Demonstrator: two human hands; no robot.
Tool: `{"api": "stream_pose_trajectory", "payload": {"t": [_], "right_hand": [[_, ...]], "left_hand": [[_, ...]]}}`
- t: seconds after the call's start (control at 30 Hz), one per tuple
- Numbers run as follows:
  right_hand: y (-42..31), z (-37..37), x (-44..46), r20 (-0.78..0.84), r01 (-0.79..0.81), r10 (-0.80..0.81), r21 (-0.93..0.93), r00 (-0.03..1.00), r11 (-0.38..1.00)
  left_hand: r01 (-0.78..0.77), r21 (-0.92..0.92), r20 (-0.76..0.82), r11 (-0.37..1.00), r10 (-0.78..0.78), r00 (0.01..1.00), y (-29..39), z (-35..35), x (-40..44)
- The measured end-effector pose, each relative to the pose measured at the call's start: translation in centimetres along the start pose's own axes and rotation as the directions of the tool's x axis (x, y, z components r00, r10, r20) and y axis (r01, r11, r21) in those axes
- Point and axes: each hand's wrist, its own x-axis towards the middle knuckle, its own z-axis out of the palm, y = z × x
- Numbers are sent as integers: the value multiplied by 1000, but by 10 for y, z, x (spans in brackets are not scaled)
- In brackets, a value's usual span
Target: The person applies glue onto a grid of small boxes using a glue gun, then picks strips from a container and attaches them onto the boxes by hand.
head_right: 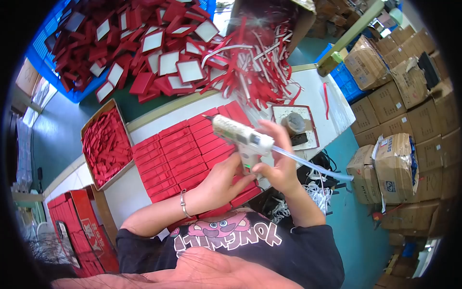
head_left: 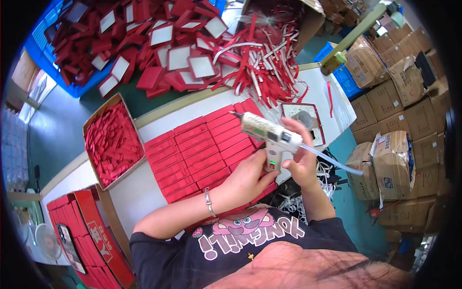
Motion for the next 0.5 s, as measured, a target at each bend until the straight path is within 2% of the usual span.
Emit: {"api": "stream_pose_trajectory", "payload": {"t": [0.03,0.1,0.13,0.17,0.2,0.23,0.27,0.3,0.4,0.43,0.5], "right_hand": [[9,2,-3,99,-50,53,-38,994,998],[4,7,-11,166,-291,287,-4,943,957],[-2,18,-1,160,-298,285,59,945,953],[-4,24,8,153,-304,284,120,946,945],[-2,23,12,161,-253,245,34,956,967],[-2,20,15,145,-329,323,14,935,944],[1,16,18,162,-363,355,24,921,932],[6,14,22,178,-396,384,33,906,918],[22,18,34,202,-342,342,-36,918,939],[24,21,37,220,-368,376,-74,900,927],[24,29,45,257,-413,441,-156,860,897]], "left_hand": [[-19,42,13,999,19,1000,-1,1,-2],[-63,128,52,990,56,997,2,1,-5],[45,169,66,985,-57,996,7,-3,-5],[-26,284,52,958,12,999,10,-8,-9],[-93,398,46,913,81,996,11,-17,-16],[-155,505,51,849,150,987,11,-27,-24],[-115,592,58,798,101,993,9,-40,-33],[-94,648,-1,756,123,992,8,-53,-39],[54,810,-179,585,158,971,-6,-87,-45],[104,836,-218,539,152,964,-13,-94,-45],[133,878,-206,460,113,972,-25,-100,-42]]}}
